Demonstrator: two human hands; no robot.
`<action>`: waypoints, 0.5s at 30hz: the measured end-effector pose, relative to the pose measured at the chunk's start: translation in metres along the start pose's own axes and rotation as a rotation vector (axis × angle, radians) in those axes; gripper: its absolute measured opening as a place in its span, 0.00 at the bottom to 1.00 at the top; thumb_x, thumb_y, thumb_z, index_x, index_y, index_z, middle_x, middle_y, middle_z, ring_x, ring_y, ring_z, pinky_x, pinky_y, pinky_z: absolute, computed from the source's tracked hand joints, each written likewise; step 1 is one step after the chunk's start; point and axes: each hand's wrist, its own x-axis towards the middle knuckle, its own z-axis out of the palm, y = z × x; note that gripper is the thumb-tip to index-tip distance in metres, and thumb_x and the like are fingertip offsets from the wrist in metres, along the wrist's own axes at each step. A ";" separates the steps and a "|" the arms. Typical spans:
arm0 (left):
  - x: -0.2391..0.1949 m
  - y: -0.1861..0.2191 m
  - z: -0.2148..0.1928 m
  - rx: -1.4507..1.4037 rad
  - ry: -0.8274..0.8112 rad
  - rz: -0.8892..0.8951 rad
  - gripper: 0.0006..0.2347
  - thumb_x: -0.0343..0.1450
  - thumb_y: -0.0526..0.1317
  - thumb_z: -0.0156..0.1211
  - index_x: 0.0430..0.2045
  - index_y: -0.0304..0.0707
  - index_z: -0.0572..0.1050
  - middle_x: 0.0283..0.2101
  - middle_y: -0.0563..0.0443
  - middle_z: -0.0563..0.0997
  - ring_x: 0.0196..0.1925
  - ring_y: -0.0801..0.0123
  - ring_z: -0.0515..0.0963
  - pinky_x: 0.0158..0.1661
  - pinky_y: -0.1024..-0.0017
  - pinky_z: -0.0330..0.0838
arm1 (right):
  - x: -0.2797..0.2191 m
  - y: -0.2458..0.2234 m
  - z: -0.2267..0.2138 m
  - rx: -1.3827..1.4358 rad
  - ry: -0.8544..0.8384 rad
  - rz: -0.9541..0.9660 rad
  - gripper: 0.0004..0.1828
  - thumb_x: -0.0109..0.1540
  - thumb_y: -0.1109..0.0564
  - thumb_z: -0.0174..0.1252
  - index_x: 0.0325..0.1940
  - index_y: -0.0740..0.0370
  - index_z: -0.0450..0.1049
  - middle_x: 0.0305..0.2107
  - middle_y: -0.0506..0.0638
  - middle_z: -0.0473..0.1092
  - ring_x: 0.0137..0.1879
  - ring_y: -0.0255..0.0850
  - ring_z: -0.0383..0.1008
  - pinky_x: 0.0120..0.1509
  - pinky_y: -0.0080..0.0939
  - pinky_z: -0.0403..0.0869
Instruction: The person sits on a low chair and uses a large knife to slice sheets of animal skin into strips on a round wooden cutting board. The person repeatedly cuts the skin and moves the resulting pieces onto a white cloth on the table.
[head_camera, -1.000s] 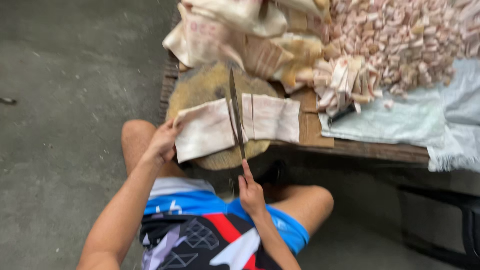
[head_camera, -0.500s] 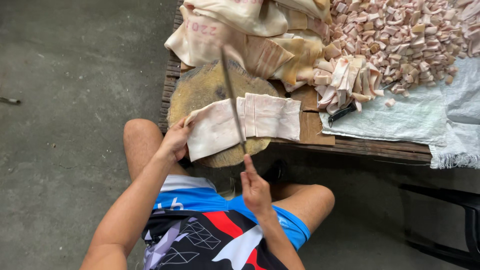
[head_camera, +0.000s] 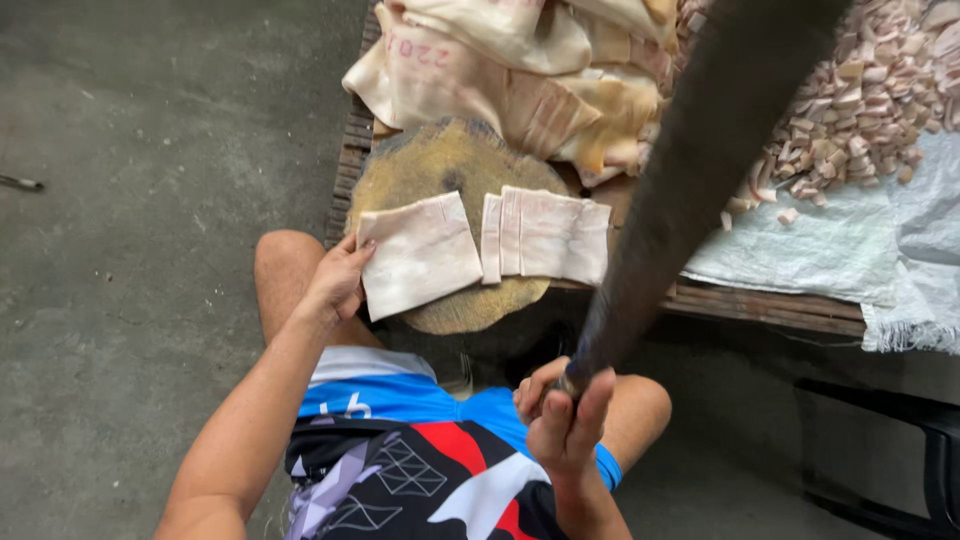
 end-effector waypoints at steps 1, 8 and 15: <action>0.003 0.002 0.002 -0.007 0.014 -0.005 0.15 0.77 0.36 0.50 0.60 0.39 0.70 0.51 0.47 0.81 0.51 0.64 0.81 0.51 0.63 0.79 | -0.005 0.017 0.004 0.035 0.014 0.023 0.15 0.78 0.51 0.40 0.70 0.37 0.60 0.27 0.47 0.65 0.27 0.32 0.64 0.32 0.30 0.68; 0.022 -0.005 -0.012 0.008 -0.015 0.017 0.16 0.77 0.36 0.50 0.60 0.38 0.70 0.51 0.46 0.81 0.50 0.63 0.82 0.51 0.62 0.79 | -0.026 0.109 0.026 -0.737 -0.165 0.472 0.32 0.70 0.52 0.51 0.79 0.40 0.56 0.22 0.60 0.70 0.26 0.52 0.74 0.33 0.49 0.71; 0.040 -0.023 -0.006 -0.056 -0.039 0.019 0.14 0.77 0.36 0.51 0.58 0.36 0.70 0.49 0.46 0.81 0.48 0.64 0.83 0.50 0.62 0.79 | 0.001 0.077 -0.007 -0.633 0.020 0.743 0.30 0.69 0.52 0.51 0.77 0.39 0.58 0.14 0.52 0.65 0.19 0.37 0.65 0.28 0.43 0.71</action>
